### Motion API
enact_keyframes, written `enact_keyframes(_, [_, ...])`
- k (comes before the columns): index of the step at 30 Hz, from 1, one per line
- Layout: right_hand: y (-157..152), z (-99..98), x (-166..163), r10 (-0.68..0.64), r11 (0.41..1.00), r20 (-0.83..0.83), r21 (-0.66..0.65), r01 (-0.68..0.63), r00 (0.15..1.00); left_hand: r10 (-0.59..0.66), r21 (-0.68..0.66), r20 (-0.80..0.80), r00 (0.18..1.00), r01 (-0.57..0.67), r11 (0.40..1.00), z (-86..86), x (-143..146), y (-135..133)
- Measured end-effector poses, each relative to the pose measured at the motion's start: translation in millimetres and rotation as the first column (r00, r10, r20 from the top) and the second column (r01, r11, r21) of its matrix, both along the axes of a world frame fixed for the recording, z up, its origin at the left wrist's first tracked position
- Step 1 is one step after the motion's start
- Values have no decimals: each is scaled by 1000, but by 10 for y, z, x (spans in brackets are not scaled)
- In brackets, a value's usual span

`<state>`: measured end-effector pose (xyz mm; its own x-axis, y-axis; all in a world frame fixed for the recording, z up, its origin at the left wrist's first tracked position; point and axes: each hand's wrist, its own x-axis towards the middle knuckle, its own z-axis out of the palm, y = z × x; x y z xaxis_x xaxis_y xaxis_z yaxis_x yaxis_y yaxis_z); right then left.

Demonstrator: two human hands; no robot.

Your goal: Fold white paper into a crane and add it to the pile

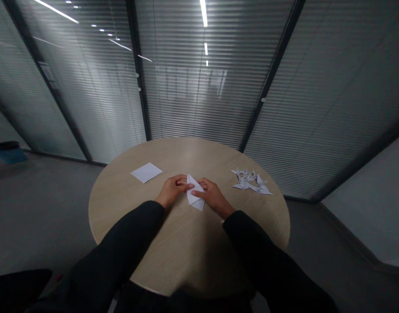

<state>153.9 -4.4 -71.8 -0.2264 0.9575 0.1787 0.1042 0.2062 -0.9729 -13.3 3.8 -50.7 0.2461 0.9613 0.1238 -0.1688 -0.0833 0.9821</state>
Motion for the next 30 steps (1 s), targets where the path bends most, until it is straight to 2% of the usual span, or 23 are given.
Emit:
enact_keyframes(6, [-19,5,-2,16,1000,4,-14,-16,1000,39,-17,75,996,-38,999,35,-8,-16])
enact_keyframes(14, [-50,44,-8,-20,998,157,62,10,987,61,-15,41,997,-60,998,32,-4,-33])
enact_keyframes(20, [-56,48,-21,-17,999,181,39,10,983,131,-1,77,988,-132,991,43,5,-42])
enact_keyframes(30, [-101,122,-34,-21,999,185,36,15,983,83,29,99,992,-87,996,52,1,-63])
